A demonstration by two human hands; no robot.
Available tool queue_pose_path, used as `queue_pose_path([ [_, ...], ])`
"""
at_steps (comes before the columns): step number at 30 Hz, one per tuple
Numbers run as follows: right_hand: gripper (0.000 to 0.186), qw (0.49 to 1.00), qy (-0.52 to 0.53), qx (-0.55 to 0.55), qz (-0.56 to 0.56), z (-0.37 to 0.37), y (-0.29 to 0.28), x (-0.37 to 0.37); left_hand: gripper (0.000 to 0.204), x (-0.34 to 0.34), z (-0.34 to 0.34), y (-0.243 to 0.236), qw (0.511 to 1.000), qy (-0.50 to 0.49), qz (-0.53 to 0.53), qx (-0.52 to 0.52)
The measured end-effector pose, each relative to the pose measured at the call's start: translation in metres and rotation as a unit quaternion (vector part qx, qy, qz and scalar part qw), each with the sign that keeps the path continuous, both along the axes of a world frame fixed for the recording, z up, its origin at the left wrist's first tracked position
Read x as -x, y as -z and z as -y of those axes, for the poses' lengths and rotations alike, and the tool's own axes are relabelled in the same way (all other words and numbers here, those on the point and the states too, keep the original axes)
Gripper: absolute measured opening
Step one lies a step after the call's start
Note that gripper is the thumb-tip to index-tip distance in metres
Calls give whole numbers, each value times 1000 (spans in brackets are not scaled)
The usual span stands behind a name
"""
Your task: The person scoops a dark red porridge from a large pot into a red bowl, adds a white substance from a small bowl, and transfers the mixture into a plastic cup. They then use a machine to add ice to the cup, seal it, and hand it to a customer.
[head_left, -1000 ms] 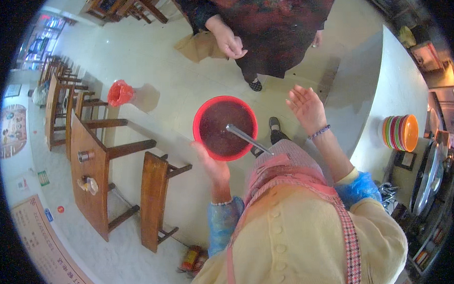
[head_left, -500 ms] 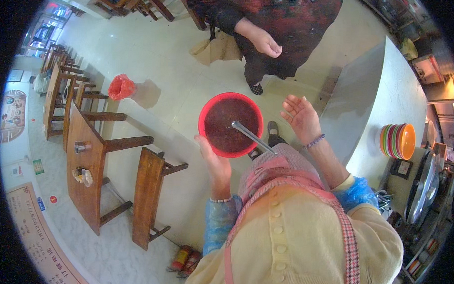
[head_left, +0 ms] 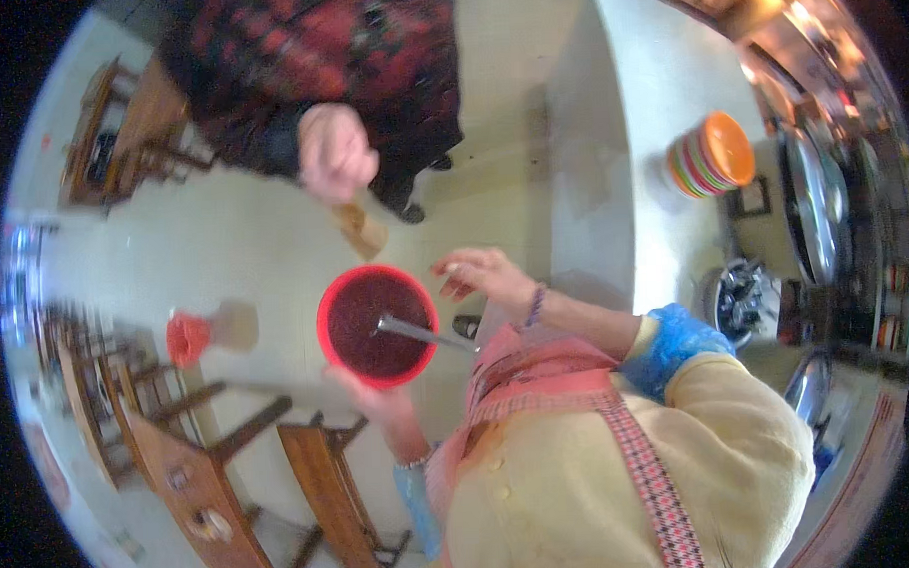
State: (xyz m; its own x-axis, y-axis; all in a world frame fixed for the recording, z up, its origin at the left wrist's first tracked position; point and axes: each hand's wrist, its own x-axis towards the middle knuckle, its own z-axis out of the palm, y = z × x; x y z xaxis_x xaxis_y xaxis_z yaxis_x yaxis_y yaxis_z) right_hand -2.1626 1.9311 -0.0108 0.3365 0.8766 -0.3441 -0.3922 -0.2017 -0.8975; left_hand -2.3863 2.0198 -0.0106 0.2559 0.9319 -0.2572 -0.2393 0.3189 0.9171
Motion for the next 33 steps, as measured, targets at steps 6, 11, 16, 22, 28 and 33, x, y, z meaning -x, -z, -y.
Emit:
queue_pose_path([
  [6, 32, 998, 37, -16, 48, 24, 9, -6, 78, -42, -9, -17, 985, 150, 59, 65],
  [11, 40, 974, 175, -30, 141, 63, -4, -4, 80, -88, -25, 3, 937, 341, 37, 61],
  [16, 53, 886, 394, 9, 243, 93, -5, 19, 80, -154, -19, -7, 858, 501, 55, 101],
  [22, 51, 795, 561, 64, 222, 146, 9, 77, 77, -177, 28, 23, 766, 627, -1, 142],
  [28, 49, 708, 647, 190, 209, 183, 29, 135, 76, -177, 76, 52, 658, 742, -35, 126],
  [33, 43, 684, 690, 195, 131, 203, 17, 165, 68, -171, 118, 57, 605, 785, -28, 130],
])
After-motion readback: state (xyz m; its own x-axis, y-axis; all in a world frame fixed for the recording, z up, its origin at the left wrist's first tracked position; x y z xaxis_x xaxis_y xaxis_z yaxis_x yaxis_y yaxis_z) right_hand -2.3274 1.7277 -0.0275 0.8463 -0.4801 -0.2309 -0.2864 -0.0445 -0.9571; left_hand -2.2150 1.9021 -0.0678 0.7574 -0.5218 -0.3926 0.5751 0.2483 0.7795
